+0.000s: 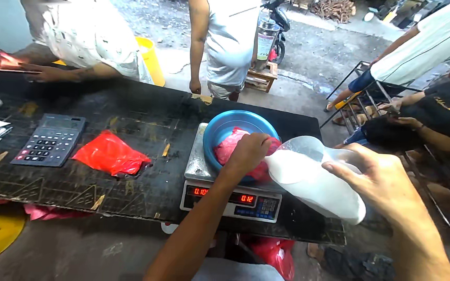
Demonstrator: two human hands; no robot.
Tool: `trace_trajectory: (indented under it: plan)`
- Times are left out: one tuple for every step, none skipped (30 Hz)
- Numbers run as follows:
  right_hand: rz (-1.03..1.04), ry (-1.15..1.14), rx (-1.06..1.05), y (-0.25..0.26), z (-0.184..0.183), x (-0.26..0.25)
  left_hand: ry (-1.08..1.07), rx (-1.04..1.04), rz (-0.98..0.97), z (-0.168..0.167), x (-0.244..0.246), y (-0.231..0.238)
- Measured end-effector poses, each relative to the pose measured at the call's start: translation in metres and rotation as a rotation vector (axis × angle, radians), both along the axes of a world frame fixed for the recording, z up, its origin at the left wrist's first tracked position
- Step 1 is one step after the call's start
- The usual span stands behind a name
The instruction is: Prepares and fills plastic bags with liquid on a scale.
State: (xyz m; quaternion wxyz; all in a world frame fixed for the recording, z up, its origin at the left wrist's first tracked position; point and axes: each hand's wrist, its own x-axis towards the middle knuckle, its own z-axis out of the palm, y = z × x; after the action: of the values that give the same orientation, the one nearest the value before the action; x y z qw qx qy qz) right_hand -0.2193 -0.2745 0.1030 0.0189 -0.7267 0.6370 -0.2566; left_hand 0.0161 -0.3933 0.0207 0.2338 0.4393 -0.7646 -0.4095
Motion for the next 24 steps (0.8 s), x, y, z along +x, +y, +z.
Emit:
trace_trajectory:
  plan:
    - [0.003, -0.005, 0.001, 0.000, 0.000, 0.000, 0.005, -0.008, 0.000, -0.001, 0.000, 0.000]
    - [0.009, -0.009, 0.000, 0.000, 0.000, -0.001, 0.012, -0.017, 0.002, -0.002, 0.000, 0.000]
    - [0.017, -0.012, 0.000, 0.000, 0.000, -0.001, 0.014, -0.029, 0.003, -0.003, 0.000, 0.000]
    - [0.023, -0.011, -0.001, 0.000, 0.000, -0.002, 0.014, -0.039, 0.003, -0.004, 0.000, 0.001]
    - [0.028, -0.009, -0.001, 0.000, 0.000, -0.003, 0.012, -0.047, 0.002, -0.004, 0.000, 0.001]
    - [0.030, -0.009, 0.001, 0.000, 0.000, -0.004, 0.005, -0.055, 0.003, -0.005, 0.000, 0.001]
    - [0.031, -0.008, 0.002, 0.000, 0.000, -0.004, -0.007, -0.061, 0.006, -0.005, 0.001, 0.001]
    - [0.032, -0.010, 0.003, 0.000, 0.000, -0.004, -0.020, -0.063, 0.014, -0.006, 0.002, 0.001]
    - [0.033, -0.011, 0.005, 0.000, -0.001, -0.005, -0.032, -0.058, 0.021, -0.007, 0.003, 0.001]
    - [0.032, -0.013, 0.004, 0.000, -0.001, -0.005, -0.040, -0.050, 0.026, -0.008, 0.004, 0.002]
    - [0.031, -0.016, 0.003, 0.000, -0.001, -0.005, -0.046, -0.044, 0.026, -0.009, 0.006, 0.002]
    - [0.031, -0.020, 0.003, 0.000, -0.001, -0.006, -0.050, -0.036, 0.025, -0.010, 0.008, 0.002]
    - [0.030, -0.022, 0.005, 0.000, -0.001, -0.006, -0.055, -0.021, 0.025, -0.010, 0.010, 0.003]
    - [0.031, -0.022, 0.007, 0.001, -0.001, -0.007, -0.058, -0.008, 0.029, -0.011, 0.013, 0.004]
    - [0.032, -0.023, 0.008, 0.001, -0.002, -0.007, -0.063, 0.004, 0.035, -0.010, 0.015, 0.005]
    - [0.030, -0.022, 0.006, 0.001, -0.002, -0.008, -0.063, 0.014, 0.040, -0.010, 0.017, 0.005]
    - [0.028, -0.020, 0.003, 0.001, -0.002, -0.008, -0.060, 0.018, 0.044, -0.010, 0.020, 0.006]
    - [0.024, -0.019, 0.003, 0.001, -0.002, -0.008, -0.057, 0.020, 0.045, -0.010, 0.022, 0.007]
    - [0.022, -0.016, 0.002, 0.001, -0.002, -0.008, -0.051, 0.017, 0.041, -0.010, 0.023, 0.007]
    - [0.024, -0.015, 0.004, 0.001, -0.001, -0.008, -0.045, 0.008, 0.034, -0.011, 0.024, 0.008]
    - [0.025, -0.016, 0.008, 0.001, -0.001, -0.008, -0.047, 0.004, 0.023, -0.012, 0.025, 0.008]
    - [0.025, -0.017, 0.012, 0.002, -0.002, -0.008, -0.046, -0.003, 0.013, -0.012, 0.026, 0.008]
    - [0.024, -0.021, 0.015, 0.002, -0.002, -0.008, -0.040, -0.013, 0.009, -0.012, 0.025, 0.009]
    - [0.024, -0.026, 0.017, 0.002, -0.002, -0.008, -0.020, -0.024, 0.012, -0.011, 0.025, 0.010]
